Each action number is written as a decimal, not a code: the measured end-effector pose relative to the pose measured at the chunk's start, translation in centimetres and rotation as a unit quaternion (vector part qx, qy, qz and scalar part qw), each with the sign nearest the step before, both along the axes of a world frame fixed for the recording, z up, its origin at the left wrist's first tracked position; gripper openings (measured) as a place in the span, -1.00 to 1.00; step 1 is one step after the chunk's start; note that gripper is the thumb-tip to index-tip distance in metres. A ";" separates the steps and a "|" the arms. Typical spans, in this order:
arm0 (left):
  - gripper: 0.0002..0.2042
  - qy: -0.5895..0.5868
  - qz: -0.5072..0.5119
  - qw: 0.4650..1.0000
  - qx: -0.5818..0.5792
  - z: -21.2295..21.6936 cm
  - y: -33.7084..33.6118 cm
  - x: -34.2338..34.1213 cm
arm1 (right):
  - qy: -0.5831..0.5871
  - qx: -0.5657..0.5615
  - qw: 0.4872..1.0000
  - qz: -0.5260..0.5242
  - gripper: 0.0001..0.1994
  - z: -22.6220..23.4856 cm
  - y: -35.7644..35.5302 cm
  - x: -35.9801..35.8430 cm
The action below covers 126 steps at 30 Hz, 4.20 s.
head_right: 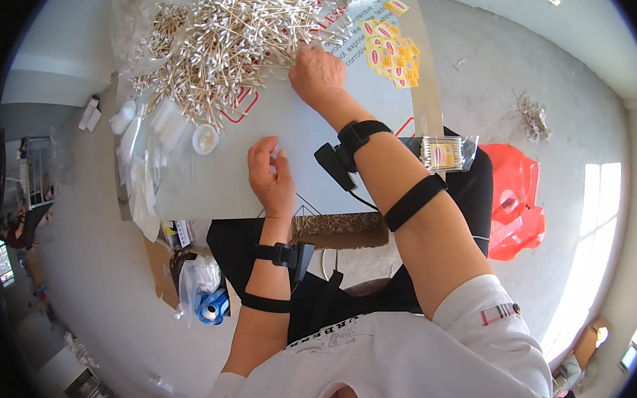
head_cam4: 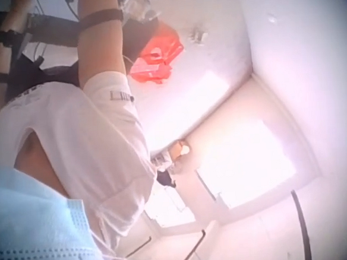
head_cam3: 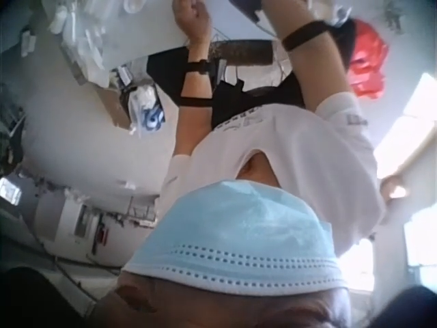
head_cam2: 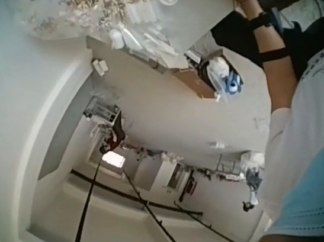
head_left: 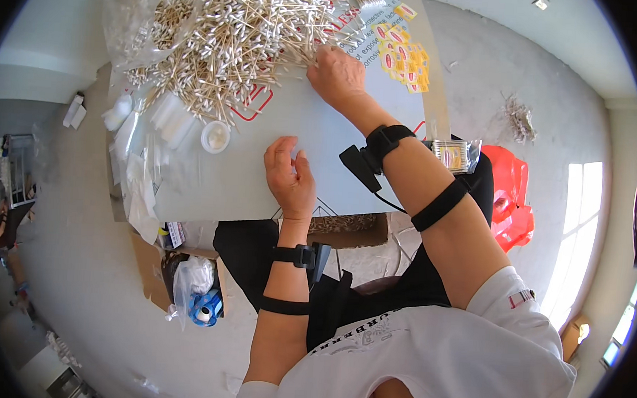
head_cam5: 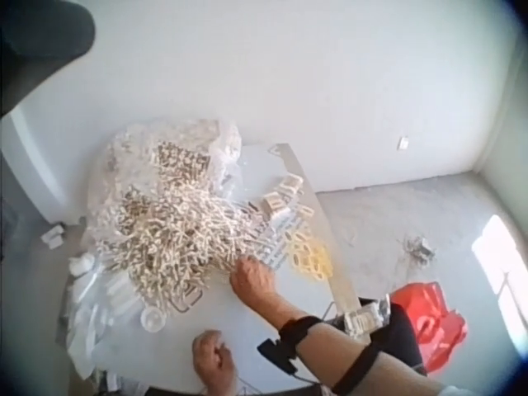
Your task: Manually counting and packing bundles of cotton swabs into small plastic packages and placing them in a box.
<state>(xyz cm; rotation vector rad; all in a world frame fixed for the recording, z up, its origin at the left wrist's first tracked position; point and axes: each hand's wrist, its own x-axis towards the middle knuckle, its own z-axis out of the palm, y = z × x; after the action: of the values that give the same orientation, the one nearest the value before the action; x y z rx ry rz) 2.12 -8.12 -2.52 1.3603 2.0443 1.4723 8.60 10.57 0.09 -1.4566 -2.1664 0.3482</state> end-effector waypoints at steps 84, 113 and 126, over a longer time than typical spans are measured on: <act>-0.64 0.190 -0.082 0.978 -0.023 0.2 0.3 4.0 | 0.083 -0.033 0.994 0.063 -0.93 -1.8 -4.9 10.9; -0.66 0.216 -0.085 0.972 -0.040 0.6 0.3 4.0 | 0.119 0.039 0.953 0.276 -0.87 -0.7 -5.3 8.5; -0.69 0.206 -0.092 0.972 -0.063 1.0 0.2 4.2 | 0.022 -0.016 0.988 0.149 -0.86 -1.6 -4.2 4.6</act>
<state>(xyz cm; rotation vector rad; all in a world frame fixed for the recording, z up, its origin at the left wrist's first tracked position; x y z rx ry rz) 6.33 -7.90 -1.53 1.8662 2.1272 1.0268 13.24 6.40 -1.51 -1.1284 -2.3531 0.5174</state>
